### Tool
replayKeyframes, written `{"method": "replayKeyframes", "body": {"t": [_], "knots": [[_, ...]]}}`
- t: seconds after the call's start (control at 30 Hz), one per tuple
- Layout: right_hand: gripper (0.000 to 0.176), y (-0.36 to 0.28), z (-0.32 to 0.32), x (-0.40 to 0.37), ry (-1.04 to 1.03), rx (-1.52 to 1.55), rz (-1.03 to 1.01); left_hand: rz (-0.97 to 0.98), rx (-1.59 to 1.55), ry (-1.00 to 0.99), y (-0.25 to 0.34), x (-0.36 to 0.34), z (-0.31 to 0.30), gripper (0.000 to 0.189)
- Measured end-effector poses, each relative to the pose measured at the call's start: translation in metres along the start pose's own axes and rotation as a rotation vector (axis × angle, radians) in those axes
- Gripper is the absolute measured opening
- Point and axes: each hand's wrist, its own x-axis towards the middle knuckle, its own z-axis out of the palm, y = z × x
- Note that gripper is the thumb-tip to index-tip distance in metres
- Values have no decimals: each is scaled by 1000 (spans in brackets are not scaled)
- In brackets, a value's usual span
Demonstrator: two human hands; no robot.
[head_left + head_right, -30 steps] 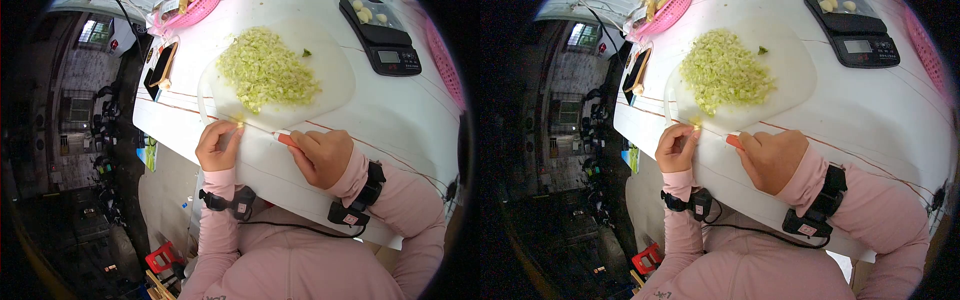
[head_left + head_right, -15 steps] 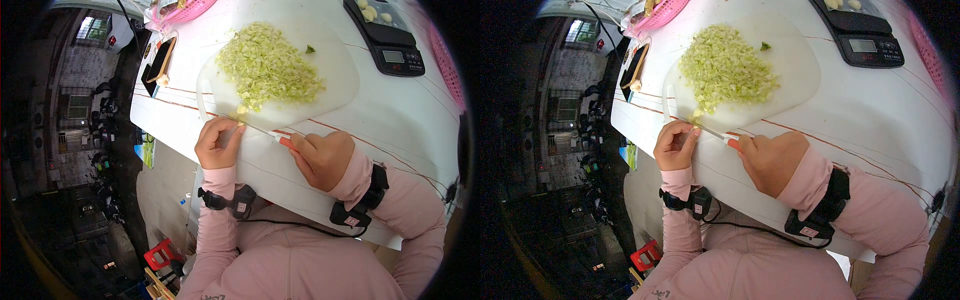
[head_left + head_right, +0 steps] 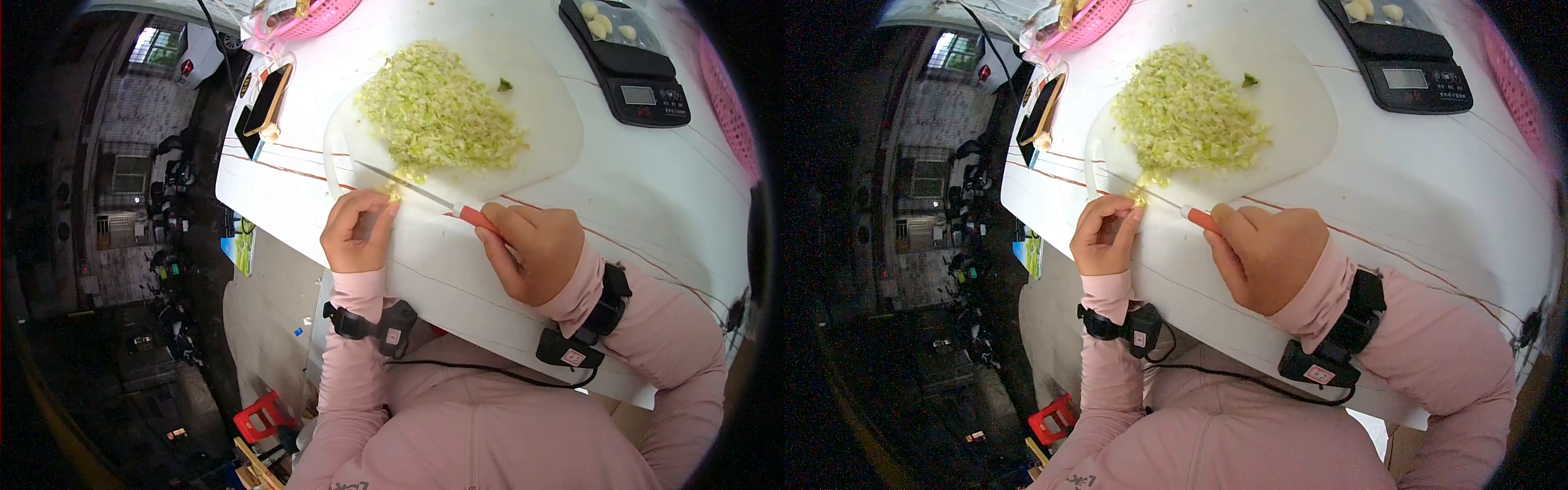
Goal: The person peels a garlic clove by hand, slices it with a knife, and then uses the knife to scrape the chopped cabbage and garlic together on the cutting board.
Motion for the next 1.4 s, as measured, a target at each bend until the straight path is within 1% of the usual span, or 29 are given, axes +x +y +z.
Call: {"method": "replayKeyframes", "body": {"t": [0.07,0.2,0.27,0.3,0.33,0.4,0.47,0.6,0.67,0.7,0.77,0.87,0.97,1.07,1.27,1.3,1.37,1.4], "knots": [[10,2,2,1,107,109,20,14,-17,-41,0,3,0,15],[10,1,0,1,111,91,42,64,2,-6,2,12,2,15],[15,1,-3,1,76,71,53,107,65,-79,4,15,-1,13],[15,2,-2,1,78,70,52,109,65,-78,5,17,-2,13],[10,3,1,2,98,63,58,94,87,-104,5,20,-2,13],[10,4,3,2,119,57,63,79,111,-129,7,26,-4,12],[11,5,3,2,124,7,66,121,238,-181,14,34,-3,13],[12,6,4,1,83,-31,74,138,266,-174,18,42,2,12],[12,7,5,0,77,-52,74,-19,157,-110,17,42,6,8],[12,7,5,0,77,-53,74,-18,157,-110,16,42,5,8],[12,7,5,0,73,-60,73,191,255,-67,15,43,2,9],[12,6,4,2,80,-59,71,204,334,-27,18,44,2,11],[12,6,4,2,65,-59,87,220,321,-55,8,48,0,14],[12,5,4,2,74,-61,87,179,251,-108,3,47,5,16],[12,6,4,2,97,-43,73,149,253,-200,14,39,1,17],[12,6,3,3,97,-43,74,150,253,-200,14,36,1,17],[11,5,2,3,91,-43,73,43,131,-157,12,32,1,14],[11,4,2,3,91,-42,73,43,131,-157,14,31,-1,14]]}}
